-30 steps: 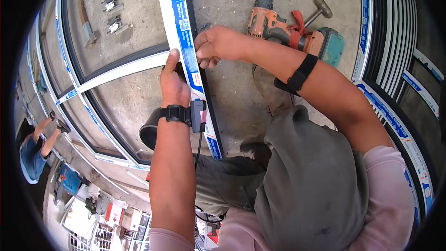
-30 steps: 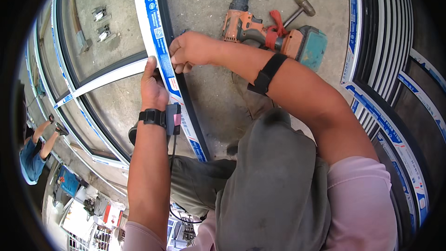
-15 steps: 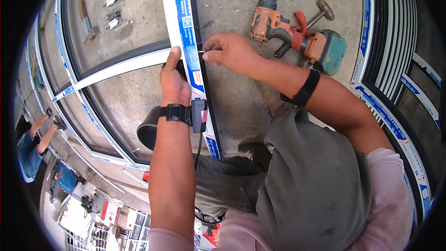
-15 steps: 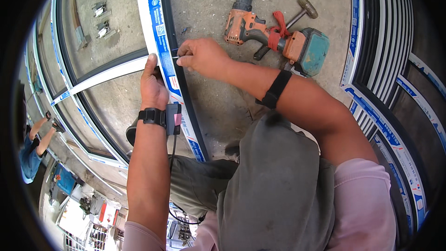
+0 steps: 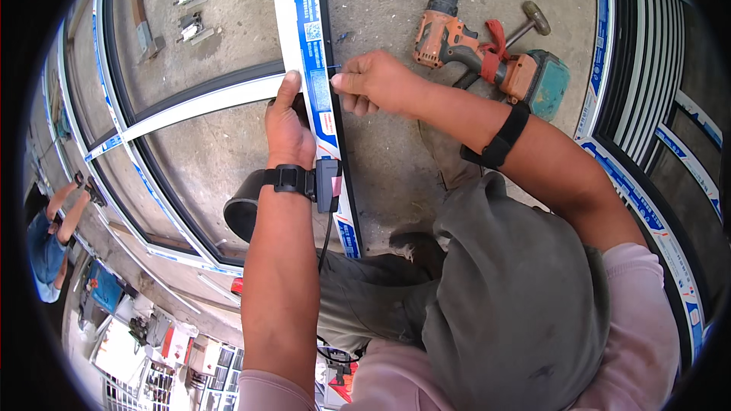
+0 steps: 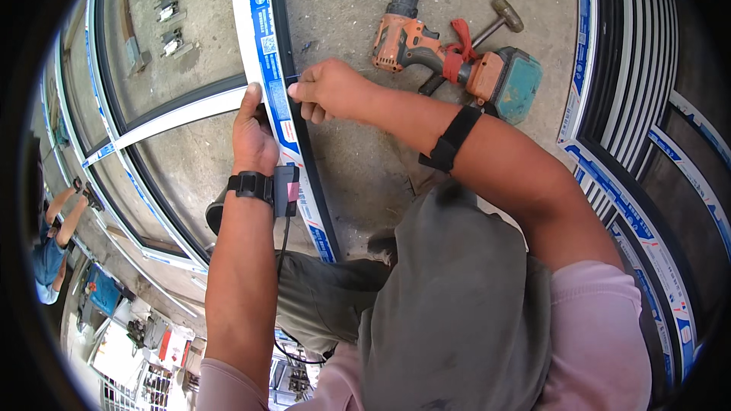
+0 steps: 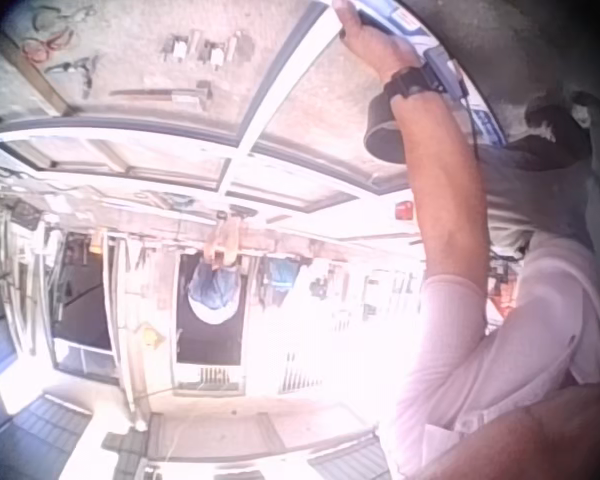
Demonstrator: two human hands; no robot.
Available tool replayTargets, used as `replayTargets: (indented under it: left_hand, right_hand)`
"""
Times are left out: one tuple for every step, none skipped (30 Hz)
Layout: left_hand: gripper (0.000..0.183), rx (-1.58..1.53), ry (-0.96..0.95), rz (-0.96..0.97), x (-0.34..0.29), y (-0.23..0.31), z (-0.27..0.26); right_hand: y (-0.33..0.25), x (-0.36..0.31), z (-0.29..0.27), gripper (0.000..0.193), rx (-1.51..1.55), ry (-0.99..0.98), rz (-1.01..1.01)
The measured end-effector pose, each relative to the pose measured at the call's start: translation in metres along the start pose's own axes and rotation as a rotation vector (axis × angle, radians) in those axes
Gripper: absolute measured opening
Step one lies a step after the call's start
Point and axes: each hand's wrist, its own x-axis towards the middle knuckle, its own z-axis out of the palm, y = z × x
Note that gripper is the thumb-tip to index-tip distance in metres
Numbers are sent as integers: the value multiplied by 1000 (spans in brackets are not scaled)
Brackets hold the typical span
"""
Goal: Assemble aluminum window frame sections by aligning pieces and securing them with screws using a power drill.
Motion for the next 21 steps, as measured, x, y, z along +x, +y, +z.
replayTargets:
  left_hand:
    - [38,-6,-12,-4,-1,-1,1]
    - [38,-13,-22,-3,-1,0,2]
    - [38,-16,-20,2,-1,0,2]
    - [39,-10,-17,2,-1,0,1]
    - [40,-2,-15,-1,-1,0,1]
    - [40,-3,-12,0,0,0,0]
    - [40,-23,-9,12,0,0,-1]
    - [40,-44,-10,19,0,-1,-1]
    - [40,-43,-11,15,1,-2,0]
    - [40,-26,-12,15,1,-2,0]
    - [39,-8,-9,17,1,-2,-1]
    - [39,-7,-6,16,2,-2,-1]
    - [39,-12,-15,25,2,-2,-2]
    - [38,-18,-23,37,2,-2,-2]
    - [37,-46,-12,37,4,-3,-3]
    - [37,-73,0,38,5,-3,-4]
    - [36,-73,18,29,6,-4,-3]
    - [35,-80,12,28,6,-5,-2]
    - [35,-77,10,30,6,-5,-2]
    - [34,-72,6,31,7,-5,-3]
    - [34,-73,8,33,7,-5,-3]
  right_hand:
    - [2,0,-1,25,20,-22,-7]
    - [4,0,0,25,17,-26,-9]
    - [8,-1,1,26,24,30,-84]
    - [10,-1,2,26,32,87,-159]
    - [10,-2,2,26,31,84,-158]
    - [11,-4,2,27,14,73,-177]
    - [10,-4,3,28,-2,62,-195]
    - [11,-3,3,28,-2,65,-193]
    - [11,-1,4,27,-25,83,-203]
    - [11,1,4,27,-48,100,-214]
    - [8,1,5,27,-45,99,-212]
    - [5,1,5,24,-160,119,-197]
    - [3,2,6,22,-275,138,-181]
    - [6,3,7,22,-274,132,-183]
    - [11,3,8,20,-385,224,-309]
    - [14,3,8,18,-496,317,-435]
    - [13,0,5,18,-497,311,-435]
    - [9,-4,0,18,-569,325,-395]
    - [8,-5,-2,19,-641,339,-356]
    - [8,-5,-2,19,-641,336,-357]
    - [8,-4,-2,19,-659,341,-378]
